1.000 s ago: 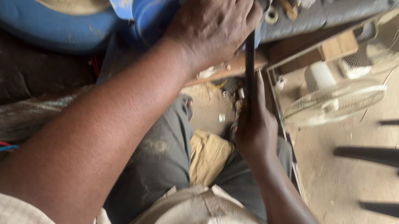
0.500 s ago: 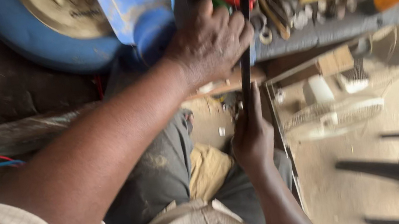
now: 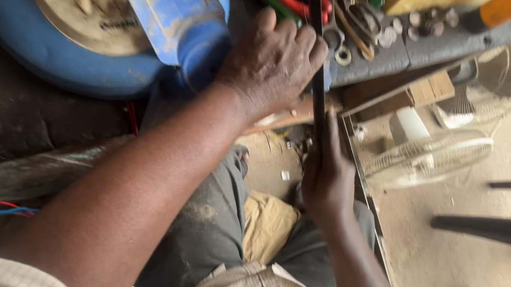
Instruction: The person files a blue plastic fan blade with a metal file, repeatedly moving the file back and forth along the blade's edge. The person holds the blade steady with one hand while filing with the other, occasionally adjusting the blade's position.
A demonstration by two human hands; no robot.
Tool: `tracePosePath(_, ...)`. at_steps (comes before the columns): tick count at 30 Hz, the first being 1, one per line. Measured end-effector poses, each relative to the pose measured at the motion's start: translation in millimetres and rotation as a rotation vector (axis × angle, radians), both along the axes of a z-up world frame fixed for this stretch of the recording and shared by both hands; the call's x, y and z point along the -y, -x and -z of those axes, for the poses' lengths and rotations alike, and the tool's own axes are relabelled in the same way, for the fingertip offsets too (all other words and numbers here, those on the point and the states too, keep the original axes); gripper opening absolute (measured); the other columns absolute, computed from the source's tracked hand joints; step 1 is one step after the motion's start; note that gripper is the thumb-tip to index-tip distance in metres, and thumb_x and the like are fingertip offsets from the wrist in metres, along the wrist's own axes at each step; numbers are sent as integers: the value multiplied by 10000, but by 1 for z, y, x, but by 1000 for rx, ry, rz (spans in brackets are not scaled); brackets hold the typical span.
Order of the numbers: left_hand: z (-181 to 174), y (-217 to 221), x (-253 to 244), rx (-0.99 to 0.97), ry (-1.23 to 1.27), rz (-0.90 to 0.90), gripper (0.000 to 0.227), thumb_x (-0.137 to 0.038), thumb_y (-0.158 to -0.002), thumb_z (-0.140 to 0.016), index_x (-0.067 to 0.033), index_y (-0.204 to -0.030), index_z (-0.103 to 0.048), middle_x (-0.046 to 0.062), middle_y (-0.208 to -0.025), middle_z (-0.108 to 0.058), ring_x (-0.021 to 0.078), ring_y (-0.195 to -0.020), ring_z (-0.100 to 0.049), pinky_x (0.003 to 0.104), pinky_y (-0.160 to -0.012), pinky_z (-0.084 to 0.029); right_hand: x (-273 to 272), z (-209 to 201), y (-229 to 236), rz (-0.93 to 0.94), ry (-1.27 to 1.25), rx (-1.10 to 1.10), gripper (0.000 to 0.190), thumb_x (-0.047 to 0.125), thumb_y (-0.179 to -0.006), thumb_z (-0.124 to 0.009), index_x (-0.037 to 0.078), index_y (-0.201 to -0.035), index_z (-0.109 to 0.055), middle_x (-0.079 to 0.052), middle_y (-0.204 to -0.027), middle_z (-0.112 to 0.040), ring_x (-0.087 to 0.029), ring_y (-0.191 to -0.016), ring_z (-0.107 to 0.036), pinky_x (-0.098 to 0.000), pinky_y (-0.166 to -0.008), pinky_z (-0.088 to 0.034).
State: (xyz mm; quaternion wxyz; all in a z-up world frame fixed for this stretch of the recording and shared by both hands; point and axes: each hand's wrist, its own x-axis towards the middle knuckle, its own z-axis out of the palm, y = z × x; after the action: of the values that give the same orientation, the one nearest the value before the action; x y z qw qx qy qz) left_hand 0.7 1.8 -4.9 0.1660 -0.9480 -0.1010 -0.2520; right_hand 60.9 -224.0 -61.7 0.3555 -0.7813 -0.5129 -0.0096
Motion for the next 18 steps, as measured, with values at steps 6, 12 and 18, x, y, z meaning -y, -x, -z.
tracePosePath(6,-4,1,7,20,-9,-16,532,-589,-867,-682,-115,-1104,-634,35,-876,-571,200,-801,-585,434,-798,-406,3,-6,11,142,167,-88,646,63,-1034,-497,71,-1638,-268,-221,-760,-686,-296,-536,-664,-414,-497,-494)
tracePosePath(12,-4,3,8,34,21,30,653,-673,-769,-687,-100,-1078,-634,57,-896,-576,218,-829,-596,426,-813,-413,42,-1,21,115,176,-16,633,55,-1007,-518,70,-1606,-314,-205,-904,-746,-316,-637,-721,-411,-535,-556)
tracePosePath(18,-15,9,9,-29,-38,-19,576,-521,-749,-770,-131,-1149,-630,10,-902,-563,185,-834,-591,400,-827,-408,-32,-9,-8,41,-27,75,615,54,-1078,-496,61,-1654,-281,-266,-1083,-716,-366,-729,-725,-423,-604,-548)
